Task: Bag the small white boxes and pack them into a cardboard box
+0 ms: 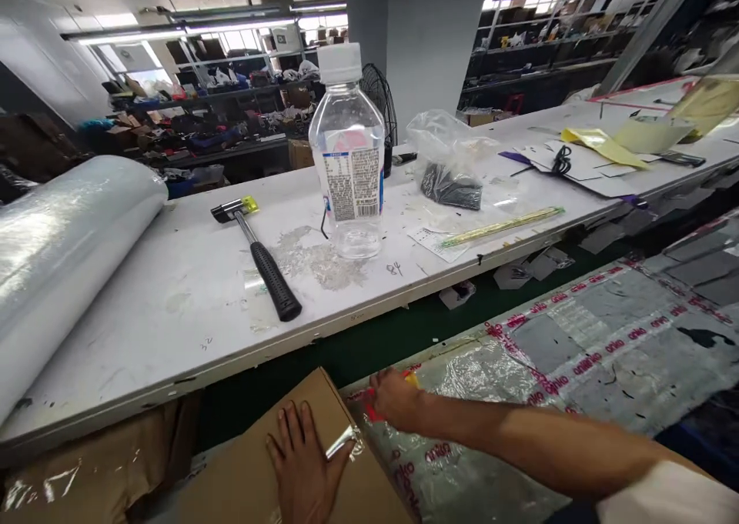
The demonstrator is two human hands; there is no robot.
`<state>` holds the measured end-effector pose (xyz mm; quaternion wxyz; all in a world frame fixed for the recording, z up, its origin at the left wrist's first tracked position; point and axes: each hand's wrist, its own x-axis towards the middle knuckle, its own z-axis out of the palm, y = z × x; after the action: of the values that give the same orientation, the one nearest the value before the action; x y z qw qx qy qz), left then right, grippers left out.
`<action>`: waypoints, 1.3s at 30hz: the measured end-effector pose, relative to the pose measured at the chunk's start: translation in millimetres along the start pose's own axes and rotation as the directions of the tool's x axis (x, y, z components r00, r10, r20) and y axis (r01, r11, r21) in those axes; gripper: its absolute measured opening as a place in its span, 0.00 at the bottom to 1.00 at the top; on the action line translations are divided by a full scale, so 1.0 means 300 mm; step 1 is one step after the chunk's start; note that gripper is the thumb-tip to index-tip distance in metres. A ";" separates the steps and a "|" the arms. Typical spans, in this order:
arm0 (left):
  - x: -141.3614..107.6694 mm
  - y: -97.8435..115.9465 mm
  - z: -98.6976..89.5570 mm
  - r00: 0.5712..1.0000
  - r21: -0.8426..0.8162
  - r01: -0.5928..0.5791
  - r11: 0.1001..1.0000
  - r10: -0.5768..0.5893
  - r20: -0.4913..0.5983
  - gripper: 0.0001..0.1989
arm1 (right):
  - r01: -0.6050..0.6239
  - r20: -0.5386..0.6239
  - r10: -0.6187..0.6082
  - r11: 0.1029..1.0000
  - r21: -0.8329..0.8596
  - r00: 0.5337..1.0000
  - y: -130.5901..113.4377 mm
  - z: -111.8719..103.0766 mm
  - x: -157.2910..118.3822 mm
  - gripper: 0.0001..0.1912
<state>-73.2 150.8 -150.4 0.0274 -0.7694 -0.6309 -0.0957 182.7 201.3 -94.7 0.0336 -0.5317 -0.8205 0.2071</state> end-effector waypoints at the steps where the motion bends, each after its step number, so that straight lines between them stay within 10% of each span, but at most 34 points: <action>1: 0.001 0.001 -0.002 1.000 -0.004 0.008 1.000 -0.008 0.016 0.53 | -0.093 -0.049 0.097 0.992 0.086 0.994 0.041 -0.015 -0.009 0.26; 5: 0.006 0.012 -0.010 0.997 -0.013 0.050 0.999 -0.050 0.056 0.53 | -0.352 -0.106 0.476 0.766 0.538 0.873 0.104 0.014 -0.038 0.31; 9: 0.013 0.015 -0.013 0.998 -0.017 0.043 0.999 -0.042 0.051 0.52 | -0.360 -0.024 0.668 0.431 0.827 0.744 0.013 0.170 -0.040 0.30; 14: 0.017 0.020 -0.026 0.998 -0.018 0.038 0.999 -0.037 0.058 0.51 | -0.265 0.022 0.659 0.270 0.926 0.752 -0.025 0.173 -0.060 0.32; 17: 0.018 0.037 -0.043 0.994 -0.065 0.077 0.995 -0.072 0.077 0.41 | -0.207 -0.096 0.657 0.368 0.906 0.747 -0.077 0.072 -0.081 0.35; 19: 0.012 0.040 -0.064 0.989 -0.127 0.138 0.982 -0.128 0.080 0.34 | -0.180 -0.259 0.585 0.586 0.790 0.768 -0.154 0.036 -0.105 0.34; 23: -0.067 -0.037 -0.144 0.949 -0.098 0.315 0.944 -0.313 0.033 0.32 | -0.012 -0.428 0.147 0.954 0.301 0.892 -0.290 0.096 -0.174 0.36; 26: -0.187 -0.170 -0.217 0.881 0.050 0.472 0.880 -0.469 -0.055 0.36 | -0.026 -0.445 0.102 0.984 0.174 0.889 -0.356 0.160 -0.186 0.38; 28: -0.259 -0.259 -0.253 0.762 0.051 0.647 0.761 -0.643 -0.078 0.42 | -0.027 -0.439 0.095 0.987 0.158 0.893 -0.444 0.181 -0.160 0.41; 30: -0.302 -0.324 -0.275 0.615 -0.019 0.788 0.615 -0.786 0.067 0.47 | 0.041 -0.413 0.019 0.990 0.136 0.910 -0.573 0.193 -0.121 0.44; 33: -0.313 -0.367 -0.293 0.520 -0.086 0.842 0.533 -0.758 0.394 0.46 | 0.167 -0.387 -0.122 0.982 0.084 0.914 -0.721 0.211 -0.083 0.46; 39: -0.304 -0.376 -0.282 0.503 -0.071 0.849 0.524 -0.760 0.411 0.43 | 0.006 -0.567 -0.003 1.000 0.004 0.824 -0.445 0.205 -0.179 0.32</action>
<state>-209.7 71.7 -93.0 -0.2292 -0.3825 -0.8937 -0.0500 74.4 88.6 -91.8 0.2777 -0.5671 -0.7742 0.0420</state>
